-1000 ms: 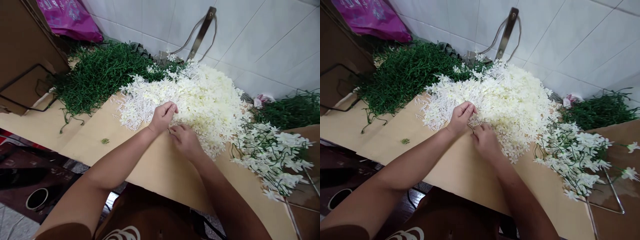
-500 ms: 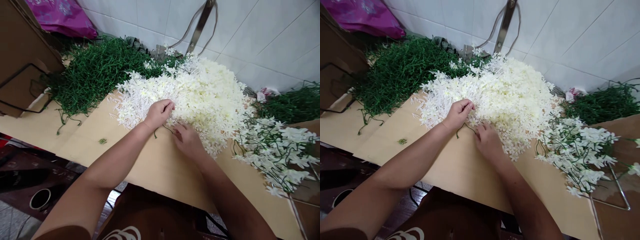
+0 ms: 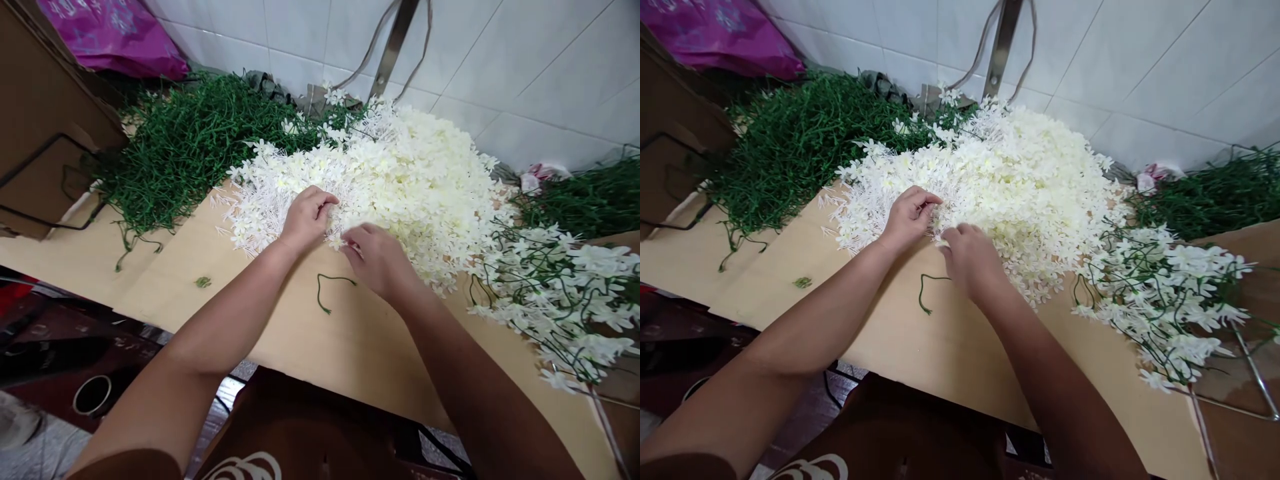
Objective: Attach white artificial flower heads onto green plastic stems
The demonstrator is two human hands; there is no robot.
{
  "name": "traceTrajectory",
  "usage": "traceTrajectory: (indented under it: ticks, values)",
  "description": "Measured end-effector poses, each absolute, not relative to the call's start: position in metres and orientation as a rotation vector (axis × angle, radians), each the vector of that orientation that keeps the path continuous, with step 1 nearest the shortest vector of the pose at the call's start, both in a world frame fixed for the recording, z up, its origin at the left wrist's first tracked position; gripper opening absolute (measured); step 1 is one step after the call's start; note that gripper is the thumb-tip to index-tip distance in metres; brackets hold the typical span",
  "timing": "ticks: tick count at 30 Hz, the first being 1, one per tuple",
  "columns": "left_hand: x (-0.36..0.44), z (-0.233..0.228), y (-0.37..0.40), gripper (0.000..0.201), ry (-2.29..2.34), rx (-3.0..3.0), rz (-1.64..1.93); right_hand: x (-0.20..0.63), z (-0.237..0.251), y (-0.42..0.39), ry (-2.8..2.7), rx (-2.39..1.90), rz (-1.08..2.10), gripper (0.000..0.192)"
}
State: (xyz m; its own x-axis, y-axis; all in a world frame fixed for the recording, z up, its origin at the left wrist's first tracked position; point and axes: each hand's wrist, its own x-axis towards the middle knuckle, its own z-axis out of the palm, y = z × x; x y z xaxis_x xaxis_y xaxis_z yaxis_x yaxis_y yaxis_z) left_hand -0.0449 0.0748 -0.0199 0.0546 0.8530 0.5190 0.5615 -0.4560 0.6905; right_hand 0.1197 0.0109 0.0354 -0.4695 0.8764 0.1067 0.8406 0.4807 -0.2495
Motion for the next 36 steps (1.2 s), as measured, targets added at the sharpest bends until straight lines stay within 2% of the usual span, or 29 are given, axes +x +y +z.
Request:
traceTrajectory:
  ticks: [5, 13, 23, 27, 32, 36]
  values:
    - [-0.049, -0.021, 0.078, 0.022, 1.451, 1.956, 1.505, 0.077, 0.022, 0.055, -2.42, -1.62, 0.073, 0.036]
    - [-0.045, -0.022, 0.077, 0.02, 1.416, 1.932, 1.484, 0.099, 0.016, 0.069, -2.174, -1.527, 0.359, 0.012]
    - [-0.043, -0.018, 0.072, 0.021, 1.265, 1.984, 1.44, 0.122, 0.026, 0.063, -1.678, -1.294, 0.907, 0.003]
    - [-0.039, -0.013, 0.066, 0.028, 1.148, 2.017, 1.393, 0.12, 0.025, 0.059, -1.606, -1.343, 0.945, 0.007]
    - [-0.035, -0.014, 0.066, 0.012, 1.197, 1.913, 1.365, 0.119, 0.025, 0.057, -1.585, -1.319, 0.939, 0.002]
    - [-0.035, -0.016, 0.07, 0.012, 1.309, 1.728, 1.393, 0.123, 0.02, 0.058, -1.579, -1.257, 0.896, 0.005]
